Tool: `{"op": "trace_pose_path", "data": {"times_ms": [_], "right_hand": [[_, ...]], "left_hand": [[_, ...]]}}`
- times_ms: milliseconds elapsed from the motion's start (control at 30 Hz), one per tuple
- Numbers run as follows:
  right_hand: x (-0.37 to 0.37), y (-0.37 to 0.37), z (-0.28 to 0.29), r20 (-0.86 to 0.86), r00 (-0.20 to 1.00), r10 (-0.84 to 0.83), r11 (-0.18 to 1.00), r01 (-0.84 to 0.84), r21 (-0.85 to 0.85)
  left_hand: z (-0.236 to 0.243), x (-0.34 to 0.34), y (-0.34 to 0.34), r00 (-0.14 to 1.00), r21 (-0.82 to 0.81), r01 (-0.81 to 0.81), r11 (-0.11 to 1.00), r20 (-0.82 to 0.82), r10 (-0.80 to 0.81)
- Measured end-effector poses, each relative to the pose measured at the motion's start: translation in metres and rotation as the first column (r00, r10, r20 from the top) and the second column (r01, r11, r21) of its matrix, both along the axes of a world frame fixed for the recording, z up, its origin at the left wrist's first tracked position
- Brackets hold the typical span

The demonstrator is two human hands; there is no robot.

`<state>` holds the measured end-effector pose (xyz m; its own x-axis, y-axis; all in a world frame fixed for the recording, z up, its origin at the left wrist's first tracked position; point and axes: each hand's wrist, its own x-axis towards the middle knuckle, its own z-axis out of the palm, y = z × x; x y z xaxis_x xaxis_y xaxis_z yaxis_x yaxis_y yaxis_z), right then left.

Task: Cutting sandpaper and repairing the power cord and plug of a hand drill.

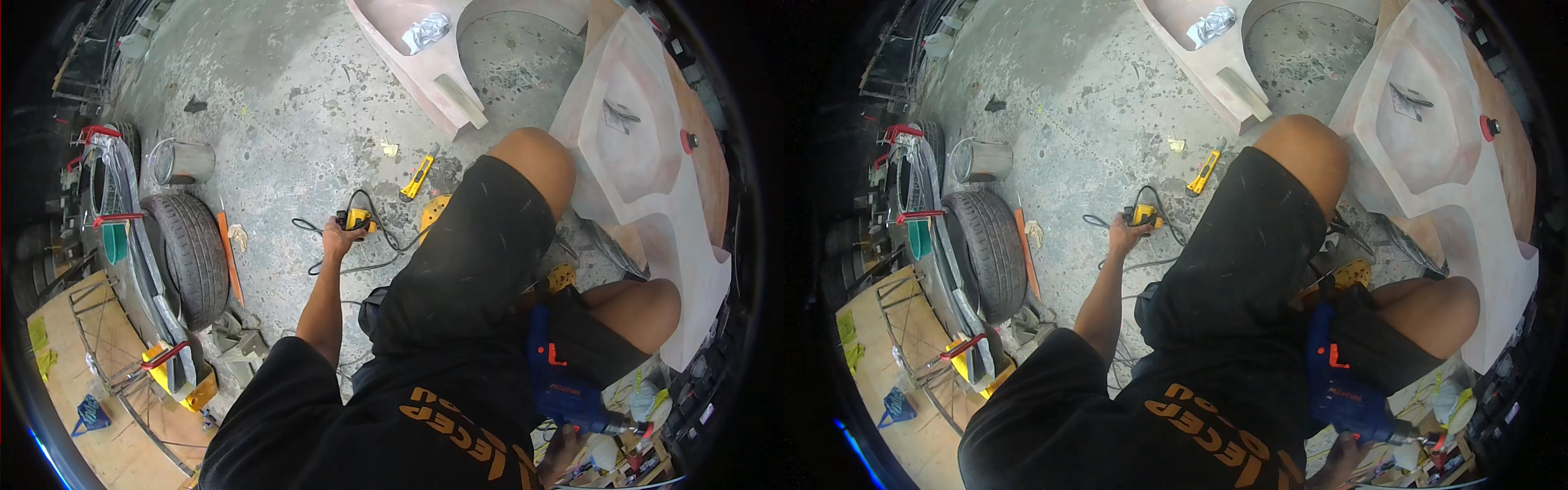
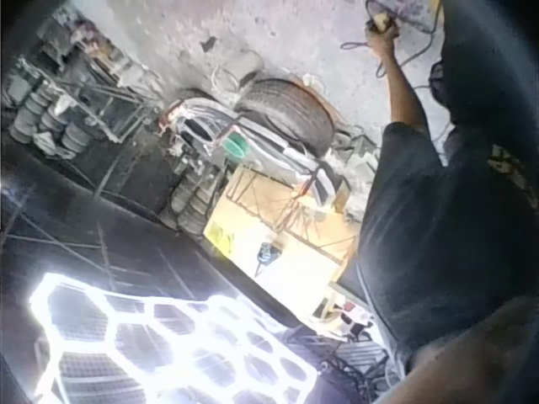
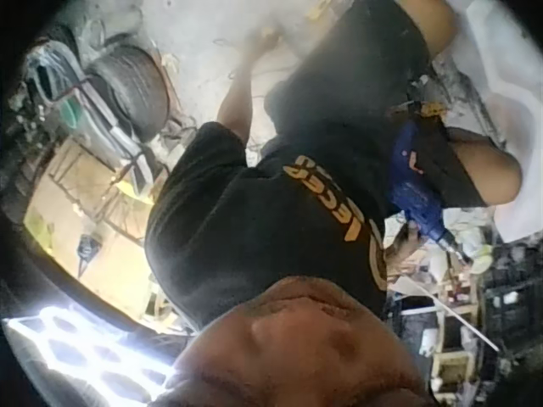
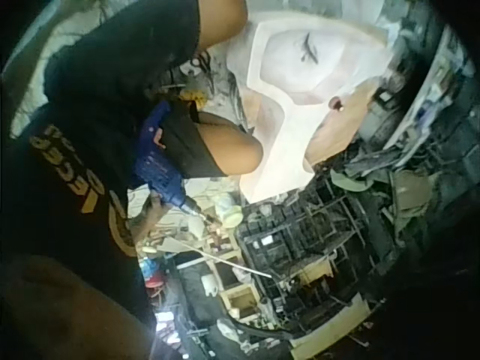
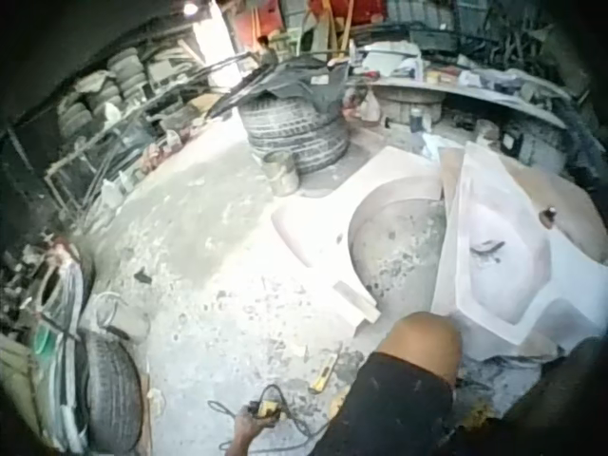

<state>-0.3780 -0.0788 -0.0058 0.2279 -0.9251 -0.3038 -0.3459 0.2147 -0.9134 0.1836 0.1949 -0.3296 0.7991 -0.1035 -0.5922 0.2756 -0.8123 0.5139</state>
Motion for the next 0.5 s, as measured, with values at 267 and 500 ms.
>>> {"op": "trace_pose_path", "data": {"times_ms": [267, 500], "right_hand": [[-0.002, 0.023, -0.013, 0.235, 0.945, -0.226, 0.913, 0.121, 0.39], [0.003, -0.058, 0.099, -0.042, 0.669, 0.742, 0.554, -0.577, 0.6]], "left_hand": [[0.036, 0.017, 0.068, 0.938, -0.136, 0.179, 0.974, 0.322, -0.127], [0.165, 0.006, -0.026, 0.972, -0.304, 0.038, 0.952, 0.232, 0.035]]}}
